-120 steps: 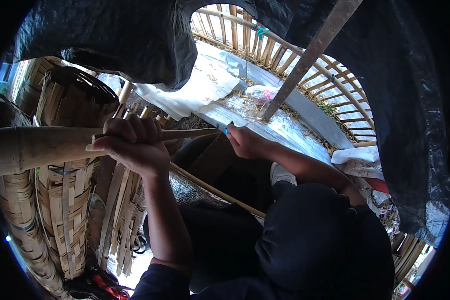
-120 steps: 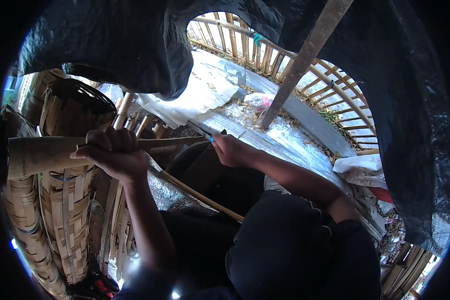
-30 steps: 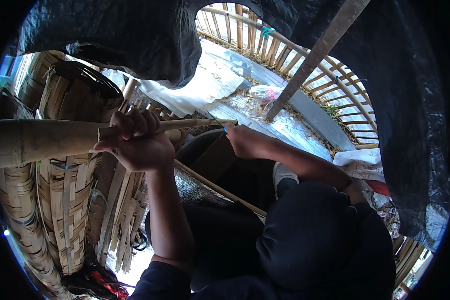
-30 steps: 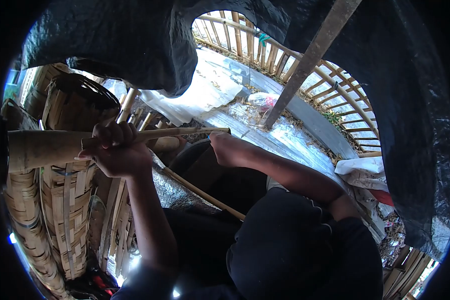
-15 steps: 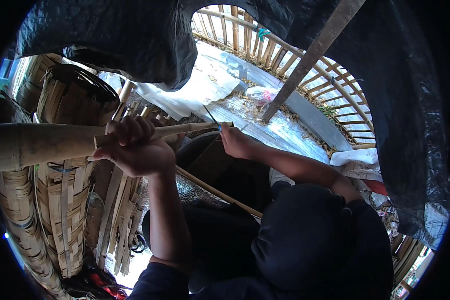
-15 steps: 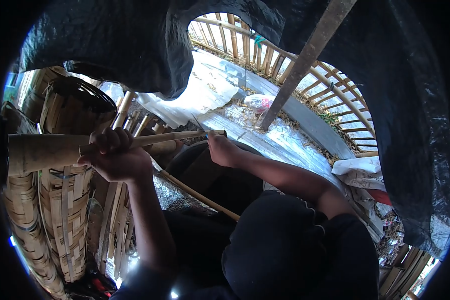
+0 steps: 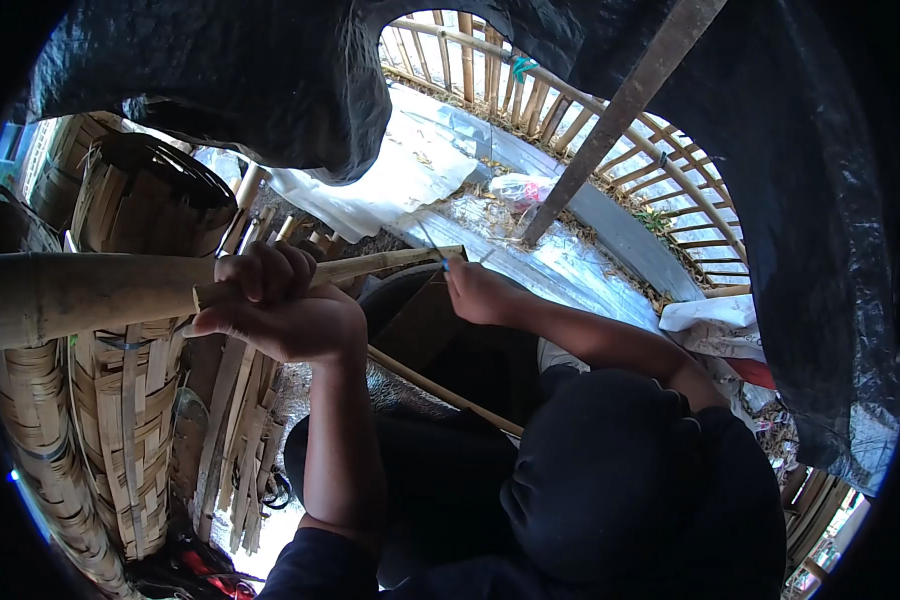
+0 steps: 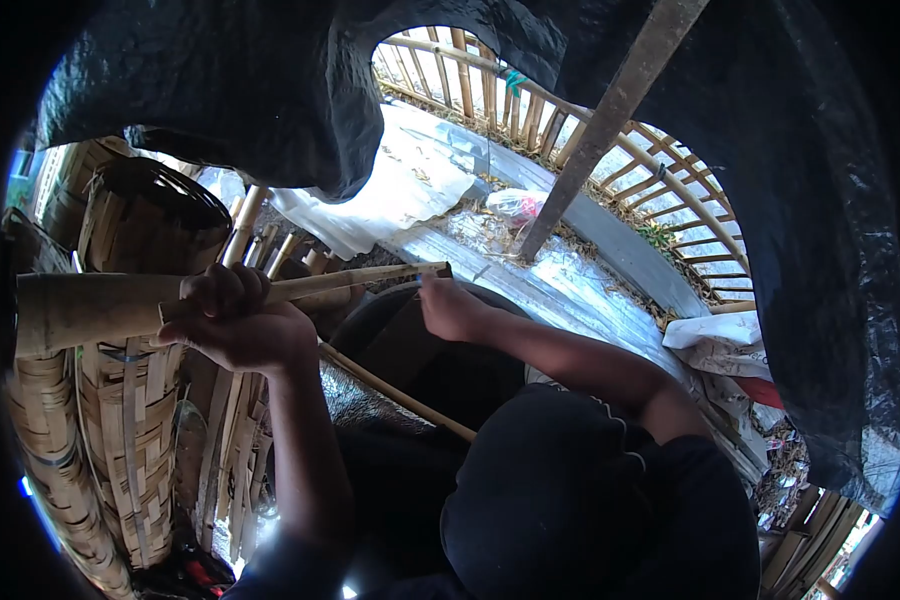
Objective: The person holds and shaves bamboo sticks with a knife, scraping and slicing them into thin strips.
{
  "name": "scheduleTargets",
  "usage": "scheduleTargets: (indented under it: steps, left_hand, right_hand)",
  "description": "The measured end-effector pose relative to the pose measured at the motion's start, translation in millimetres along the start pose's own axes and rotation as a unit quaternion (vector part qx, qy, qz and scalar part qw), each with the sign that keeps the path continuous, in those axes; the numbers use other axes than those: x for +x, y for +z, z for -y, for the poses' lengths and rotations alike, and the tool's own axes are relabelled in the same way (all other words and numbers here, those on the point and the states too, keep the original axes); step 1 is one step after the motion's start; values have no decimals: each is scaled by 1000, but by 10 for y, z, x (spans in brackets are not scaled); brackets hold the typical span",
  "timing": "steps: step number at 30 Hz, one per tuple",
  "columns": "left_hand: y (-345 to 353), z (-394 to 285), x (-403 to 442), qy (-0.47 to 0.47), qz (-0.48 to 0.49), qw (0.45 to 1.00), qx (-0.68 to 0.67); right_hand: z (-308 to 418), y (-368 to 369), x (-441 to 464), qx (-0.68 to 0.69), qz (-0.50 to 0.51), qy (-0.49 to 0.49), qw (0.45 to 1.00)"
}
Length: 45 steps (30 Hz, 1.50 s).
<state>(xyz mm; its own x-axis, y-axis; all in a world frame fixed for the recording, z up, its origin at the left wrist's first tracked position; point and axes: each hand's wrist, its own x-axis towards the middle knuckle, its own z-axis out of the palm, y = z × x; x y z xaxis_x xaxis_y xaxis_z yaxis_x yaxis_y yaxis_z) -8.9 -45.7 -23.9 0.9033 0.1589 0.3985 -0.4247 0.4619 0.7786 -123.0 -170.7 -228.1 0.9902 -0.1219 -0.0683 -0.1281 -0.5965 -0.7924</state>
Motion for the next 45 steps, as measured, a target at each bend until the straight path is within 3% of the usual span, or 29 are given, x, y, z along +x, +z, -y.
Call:
scheduleTargets:
  steps: [3, 8, 10, 14, 17, 19, 24, 27, 29, 30, 32, 36, 38, 39, 41, 44, 45]
  left_hand:
    - [-1, 9, 25, 10, -25, 999, 24]
    - [-131, 24, 177, 25, -56, 996, 68]
    - [-225, 61, 279, -17, -110, 992, 56]
    - [-364, 120, 368, -21, -125, 991, 37]
    - [-377, 104, 372, -25, -119, 992, 19]
    - [-320, 93, 335, -33, -89, 995, 18]
    - [-163, 53, 252, -65, -25, 997, -18]
    - [-67, 45, 172, -69, 19, 996, -48]
    - [-79, 52, 152, -70, 32, 996, -56]
    - [-99, 56, 152, -69, 43, 994, -67]
    - [-125, 55, 159, -66, 49, 994, -78]
    - [-198, 52, 232, -54, 18, 998, -34]
    - [-188, 50, 230, -59, -3, 998, -23]
    - [-140, 24, 210, -60, -3, 997, -39]
    - [-121, 25, 190, -62, -1, 997, -51]
    - [-132, 50, 194, -54, 31, 995, -81]
    - [-108, 31, 208, -34, -18, 999, -23]
  right_hand:
    - [432, -156, 36, 84, -23, -72, 994]
    - [32, 54, 184, 85, -29, -92, 992]
    - [60, 71, 244, 73, -11, -84, 994]
    - [79, 117, 277, 60, -3, -63, 996]
    - [-91, 101, 217, -41, 33, -56, 997]
    - [-197, -132, 61, -68, 119, 124, 983]
    - [-468, -3, 8, -89, 128, 138, 978]
    - [-152, -38, 122, -75, 118, 113, 984]
    - [113, -86, 120, -19, 35, -3, 999]
    - [207, -83, 134, -16, 36, -2, 999]
    - [324, -79, 160, 84, -60, -40, 994]
    - [-333, 318, 13, 36, -68, 42, 996]
    - [-578, 269, -7, -10, 28, 144, 989]
    - [-502, 238, -9, -10, 26, 146, 989]
    - [-168, 158, 6, 21, -38, 61, 997]
    - [-3, 200, 2, 60, -21, 90, 994]
    - [-33, 171, 9, 57, -18, 89, 994]
